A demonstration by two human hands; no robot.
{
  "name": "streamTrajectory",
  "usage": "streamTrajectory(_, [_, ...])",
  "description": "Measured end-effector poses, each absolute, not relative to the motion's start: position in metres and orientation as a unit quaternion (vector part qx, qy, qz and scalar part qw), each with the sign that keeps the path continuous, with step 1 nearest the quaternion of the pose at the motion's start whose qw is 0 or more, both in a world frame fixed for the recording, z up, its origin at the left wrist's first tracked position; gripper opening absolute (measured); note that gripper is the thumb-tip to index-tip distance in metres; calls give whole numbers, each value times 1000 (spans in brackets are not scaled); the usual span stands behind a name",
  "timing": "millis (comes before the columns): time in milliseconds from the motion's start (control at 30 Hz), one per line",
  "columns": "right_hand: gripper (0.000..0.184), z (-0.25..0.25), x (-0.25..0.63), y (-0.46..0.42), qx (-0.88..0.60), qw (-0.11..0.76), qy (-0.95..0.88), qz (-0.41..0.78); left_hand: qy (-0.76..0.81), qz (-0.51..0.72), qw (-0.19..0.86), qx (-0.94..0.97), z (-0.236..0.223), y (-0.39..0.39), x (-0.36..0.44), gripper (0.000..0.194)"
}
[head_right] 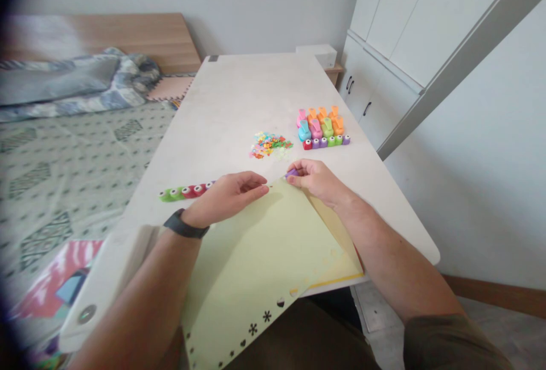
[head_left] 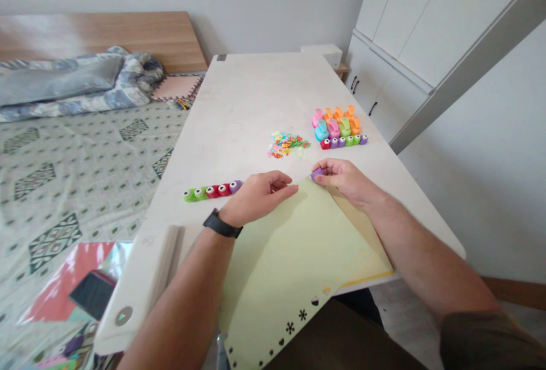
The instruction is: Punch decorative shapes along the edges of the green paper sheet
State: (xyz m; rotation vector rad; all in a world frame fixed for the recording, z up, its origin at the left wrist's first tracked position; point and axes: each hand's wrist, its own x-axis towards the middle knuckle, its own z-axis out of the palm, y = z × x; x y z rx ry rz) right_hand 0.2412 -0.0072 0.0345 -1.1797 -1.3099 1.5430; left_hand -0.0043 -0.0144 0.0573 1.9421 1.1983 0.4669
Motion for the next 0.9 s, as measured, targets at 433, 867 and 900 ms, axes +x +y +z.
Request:
streamTrajectory(433, [30, 33, 237, -7, -463, 395, -530, 591, 443, 130, 292, 837, 61, 8, 48, 61])
streamTrajectory(867, [26, 24, 236, -8, -467, 389, -558, 565, 444, 155, 332, 817, 51, 9, 44, 57])
streamTrajectory(900, [26, 24, 235, -8, -471, 387, -561, 559, 446, 156, 337, 814, 49, 9, 44, 57])
